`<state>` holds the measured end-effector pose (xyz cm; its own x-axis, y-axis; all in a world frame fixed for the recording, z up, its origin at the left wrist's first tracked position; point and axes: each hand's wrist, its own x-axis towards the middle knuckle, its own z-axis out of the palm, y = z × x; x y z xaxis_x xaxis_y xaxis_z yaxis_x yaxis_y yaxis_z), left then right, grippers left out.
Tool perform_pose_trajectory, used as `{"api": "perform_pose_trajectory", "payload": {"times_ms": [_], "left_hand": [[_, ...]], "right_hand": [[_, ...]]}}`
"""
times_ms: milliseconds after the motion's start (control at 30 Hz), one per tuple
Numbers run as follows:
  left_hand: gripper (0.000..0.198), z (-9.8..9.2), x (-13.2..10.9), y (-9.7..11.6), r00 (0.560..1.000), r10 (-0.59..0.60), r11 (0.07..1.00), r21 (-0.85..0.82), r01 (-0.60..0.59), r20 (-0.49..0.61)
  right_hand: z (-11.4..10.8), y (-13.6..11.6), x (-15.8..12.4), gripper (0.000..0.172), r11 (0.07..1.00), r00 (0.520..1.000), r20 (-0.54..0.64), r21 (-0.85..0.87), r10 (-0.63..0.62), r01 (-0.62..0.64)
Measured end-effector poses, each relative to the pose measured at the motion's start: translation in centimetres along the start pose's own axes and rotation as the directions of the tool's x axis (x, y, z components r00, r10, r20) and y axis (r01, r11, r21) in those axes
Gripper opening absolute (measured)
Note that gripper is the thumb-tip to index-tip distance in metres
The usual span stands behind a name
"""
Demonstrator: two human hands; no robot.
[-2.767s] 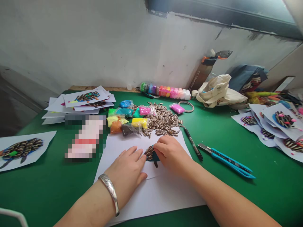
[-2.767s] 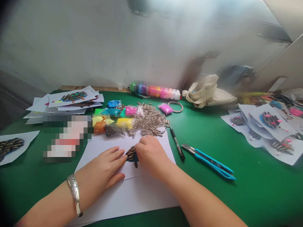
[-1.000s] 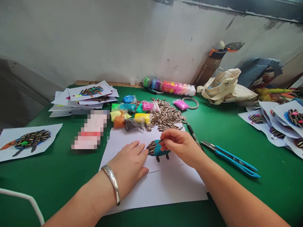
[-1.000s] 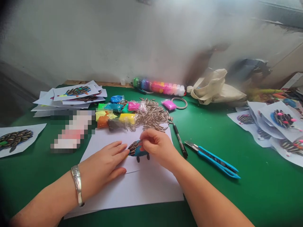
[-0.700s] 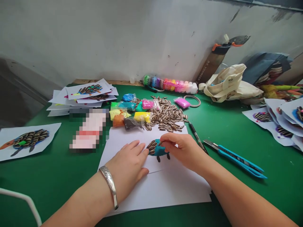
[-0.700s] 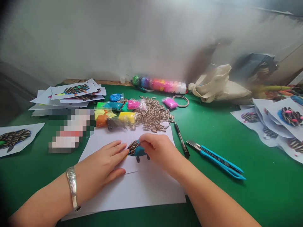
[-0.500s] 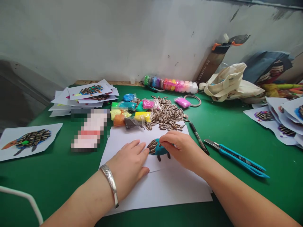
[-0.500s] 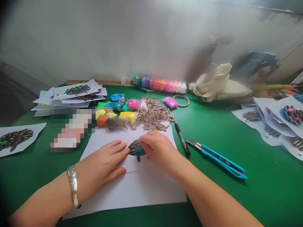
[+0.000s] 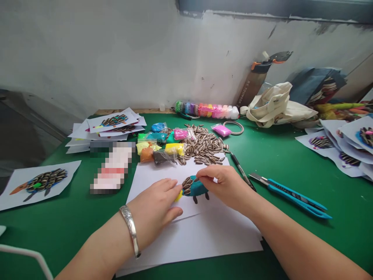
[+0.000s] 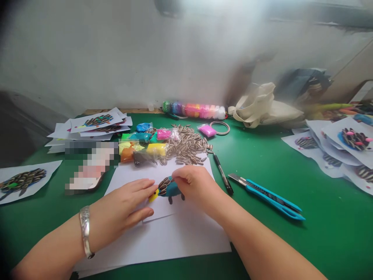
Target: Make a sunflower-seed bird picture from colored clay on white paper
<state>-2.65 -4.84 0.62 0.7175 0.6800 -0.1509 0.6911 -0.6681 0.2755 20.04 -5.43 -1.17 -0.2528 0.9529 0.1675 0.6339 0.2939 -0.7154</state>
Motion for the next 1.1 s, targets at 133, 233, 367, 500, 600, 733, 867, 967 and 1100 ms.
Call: {"api": "perform_pose_trajectory", "payload": {"times_ms": [133, 233, 367, 500, 600, 733, 867, 967, 1100], "left_hand": [[0.027, -0.4, 0.0, 0.0, 1.000, -0.007, 1.000, -0.006, 0.007, 0.009], [0.020, -0.4, 0.2, 0.2, 0.999, 0.010, 1.000, 0.012, -0.011, 0.040], [0.018, -0.4, 0.3, 0.5, 0.999, 0.013, 1.000, 0.027, -0.014, 0.038], [0.019, -0.4, 0.3, 0.7, 0.998, 0.009, 0.999, 0.051, -0.012, 0.056], [0.020, -0.4, 0.4, 0.8, 0.997, 0.004, 0.998, 0.069, -0.009, 0.073], [0.023, -0.2, 0.4, 0.7, 0.999, 0.005, 0.998, 0.065, -0.008, 0.049], [0.024, 0.0, 0.2, 0.6, 1.000, 0.010, 0.998, 0.060, -0.011, 0.026], [0.023, 0.0, 0.3, 0.7, 1.000, 0.004, 0.998, 0.058, -0.005, 0.026], [0.022, -0.2, 0.5, 0.9, 0.999, 0.002, 0.998, 0.070, -0.005, 0.042]], "right_hand": [[0.1, -0.2, -0.1, 0.019, 0.999, 0.998, 0.043, 0.015, 0.038, -0.039], [0.1, -0.4, -0.2, 0.020, 0.998, 0.994, 0.099, -0.018, 0.054, -0.053], [0.2, -0.5, -0.2, 0.021, 0.997, 0.992, 0.106, -0.052, 0.069, -0.064], [0.3, -0.5, -0.2, 0.020, 0.996, 0.991, 0.108, -0.061, 0.079, -0.072], [0.4, -0.6, -0.2, 0.020, 0.996, 0.993, 0.100, -0.061, 0.067, -0.061], [0.7, -0.6, -0.1, 0.020, 0.998, 0.995, 0.087, -0.058, 0.043, -0.038], [1.2, -0.4, -0.1, 0.020, 0.998, 0.997, 0.075, -0.057, -0.018, 0.022], [1.5, -0.2, 0.0, 0.019, 0.994, 0.997, 0.062, -0.103, -0.037, 0.043], [1.7, -0.1, 0.0, 0.019, 0.983, 0.997, 0.068, -0.177, -0.040, 0.051]]}}
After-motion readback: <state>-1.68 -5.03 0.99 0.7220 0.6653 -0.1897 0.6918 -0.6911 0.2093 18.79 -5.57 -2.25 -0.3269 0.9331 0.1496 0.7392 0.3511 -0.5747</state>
